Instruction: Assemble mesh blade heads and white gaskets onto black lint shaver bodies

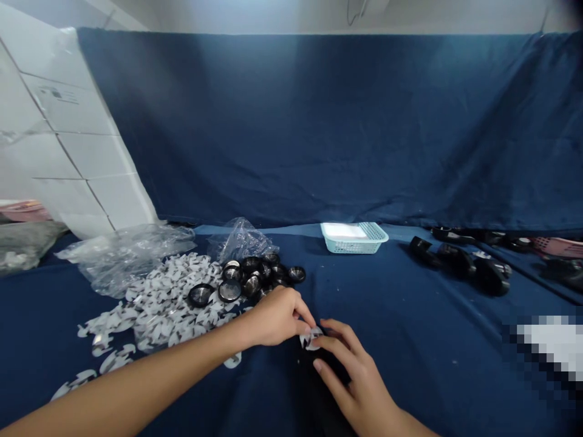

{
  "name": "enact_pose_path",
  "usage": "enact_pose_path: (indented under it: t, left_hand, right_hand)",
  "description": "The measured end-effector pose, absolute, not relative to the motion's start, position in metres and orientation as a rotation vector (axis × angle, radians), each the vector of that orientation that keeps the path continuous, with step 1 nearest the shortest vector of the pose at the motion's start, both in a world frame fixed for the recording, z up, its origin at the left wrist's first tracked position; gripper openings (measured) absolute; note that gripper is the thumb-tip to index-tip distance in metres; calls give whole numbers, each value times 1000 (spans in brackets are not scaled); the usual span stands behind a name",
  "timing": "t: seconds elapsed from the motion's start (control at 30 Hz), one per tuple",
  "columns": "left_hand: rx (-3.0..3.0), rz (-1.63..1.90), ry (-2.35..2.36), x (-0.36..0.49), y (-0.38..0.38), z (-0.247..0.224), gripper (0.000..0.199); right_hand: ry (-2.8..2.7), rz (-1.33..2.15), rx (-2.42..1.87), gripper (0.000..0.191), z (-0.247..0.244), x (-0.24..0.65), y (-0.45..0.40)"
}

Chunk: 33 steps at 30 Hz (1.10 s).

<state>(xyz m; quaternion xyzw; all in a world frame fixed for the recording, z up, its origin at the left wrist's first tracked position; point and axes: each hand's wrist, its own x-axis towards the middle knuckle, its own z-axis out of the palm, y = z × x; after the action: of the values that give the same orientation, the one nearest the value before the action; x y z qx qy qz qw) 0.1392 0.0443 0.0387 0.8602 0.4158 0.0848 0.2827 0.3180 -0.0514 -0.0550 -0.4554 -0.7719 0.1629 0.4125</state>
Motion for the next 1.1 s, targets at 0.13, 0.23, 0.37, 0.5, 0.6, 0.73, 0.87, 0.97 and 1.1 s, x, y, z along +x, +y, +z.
enact_pose_path:
  t: [0.13,0.23,0.37,0.5,0.6,0.73,0.87,0.97,1.1]
  left_hand:
    - [2256,241,1115,145,52,34,26]
    - [2229,201,1091,152,57,33,29]
    - [2217,68,1039,163,65,34,38]
    - [2207,-119,980,172,71,41,42]
    - [2230,-251,914,176,70,51,48]
    - [2344,-349,790,169,65,73,60]
    - [2253,-155,806,140,59,98,67]
    - [2186,37,1015,110,51,103,54]
    - [2348,-62,1144,83,35,81,50]
  right_hand:
    - [-1973,352,-1134,34,-58,318,-51]
    - [-2037,310,-1146,42,-59,318,-51]
    - [-2096,269,-1138,54,-60,315,-54]
    - [-2024,307,-1127,60,-61,312,-59]
    - [-1953,375,-1098,63,-61,311,-59]
    - [-1864,540,-1071,68,-66,315,-55]
    - [-1744,778,-1109,73,-70,319,-55]
    - [-1746,952,-1101,79,-67,321,-56]
    - [-1813,1102,-1076,85,-60,319,-55]
